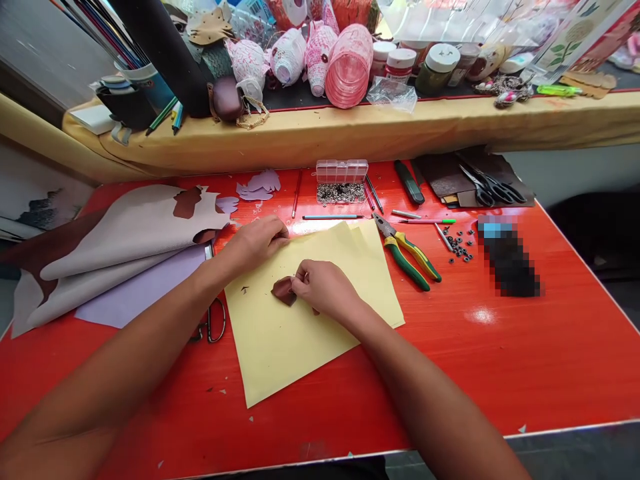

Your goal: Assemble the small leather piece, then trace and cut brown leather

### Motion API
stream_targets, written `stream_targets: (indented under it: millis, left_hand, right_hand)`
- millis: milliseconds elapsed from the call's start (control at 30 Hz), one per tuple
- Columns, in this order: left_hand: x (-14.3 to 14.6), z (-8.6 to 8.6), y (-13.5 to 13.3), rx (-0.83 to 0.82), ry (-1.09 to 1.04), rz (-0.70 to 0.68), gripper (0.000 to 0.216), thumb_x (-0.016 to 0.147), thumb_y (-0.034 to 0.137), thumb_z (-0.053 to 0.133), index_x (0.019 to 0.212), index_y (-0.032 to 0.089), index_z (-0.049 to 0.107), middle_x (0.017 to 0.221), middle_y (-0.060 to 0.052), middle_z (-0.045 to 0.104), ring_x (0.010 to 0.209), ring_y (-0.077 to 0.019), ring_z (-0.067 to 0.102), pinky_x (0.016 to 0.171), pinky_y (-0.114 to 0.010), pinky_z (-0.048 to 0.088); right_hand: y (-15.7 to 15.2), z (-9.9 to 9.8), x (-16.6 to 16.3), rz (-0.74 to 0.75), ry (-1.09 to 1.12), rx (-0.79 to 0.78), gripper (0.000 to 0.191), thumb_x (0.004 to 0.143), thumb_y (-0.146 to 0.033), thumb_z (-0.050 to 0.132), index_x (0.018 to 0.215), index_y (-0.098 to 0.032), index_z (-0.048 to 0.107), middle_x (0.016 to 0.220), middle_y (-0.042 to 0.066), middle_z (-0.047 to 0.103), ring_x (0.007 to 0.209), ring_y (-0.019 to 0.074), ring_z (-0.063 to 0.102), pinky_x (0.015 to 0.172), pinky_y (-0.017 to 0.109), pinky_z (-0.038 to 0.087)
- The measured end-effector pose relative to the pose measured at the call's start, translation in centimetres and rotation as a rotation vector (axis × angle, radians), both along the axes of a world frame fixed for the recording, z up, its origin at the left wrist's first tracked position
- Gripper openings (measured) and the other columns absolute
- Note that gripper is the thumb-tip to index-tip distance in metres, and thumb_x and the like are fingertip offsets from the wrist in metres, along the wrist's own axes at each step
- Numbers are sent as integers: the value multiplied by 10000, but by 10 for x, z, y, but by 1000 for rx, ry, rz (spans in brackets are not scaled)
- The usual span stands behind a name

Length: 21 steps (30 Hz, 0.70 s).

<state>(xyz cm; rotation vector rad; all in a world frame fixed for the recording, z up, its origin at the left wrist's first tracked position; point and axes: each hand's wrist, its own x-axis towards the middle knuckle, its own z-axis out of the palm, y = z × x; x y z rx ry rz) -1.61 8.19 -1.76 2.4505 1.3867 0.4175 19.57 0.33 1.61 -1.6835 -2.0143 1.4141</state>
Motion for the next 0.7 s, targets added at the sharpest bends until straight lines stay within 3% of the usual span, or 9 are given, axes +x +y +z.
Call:
stream_targets:
  millis: [200,467,700]
  left_hand:
    - [-1,4,6,-36,100,30,156,945,158,571,1023,231,685,998,-46,750,889,-229,667,687,-331,426]
    - [-22,9,12,4,190,60,126,961,200,563,922,222,682,975,-68,743,896,-248,660,715,-345,426]
    - [-24,9,8,-92,-38,159,57,908,230,599,905,208,651,917,-48,704,808,-205,613,705,-330,425]
  right_hand:
    - [0,0,0,4,4,-8,161,975,-288,566,826,-228,578,598,-55,657,391,118,589,458,241,389]
    - [0,0,1,-11,22,-25,175,974,-282,562,808,-232,536,686,-51,717,380,97,565,439,239,391]
    - [0,-1,0,-25,11,-20,172,962,-270,568,798,-231,540,691,-63,713,370,85,561,444,233,402]
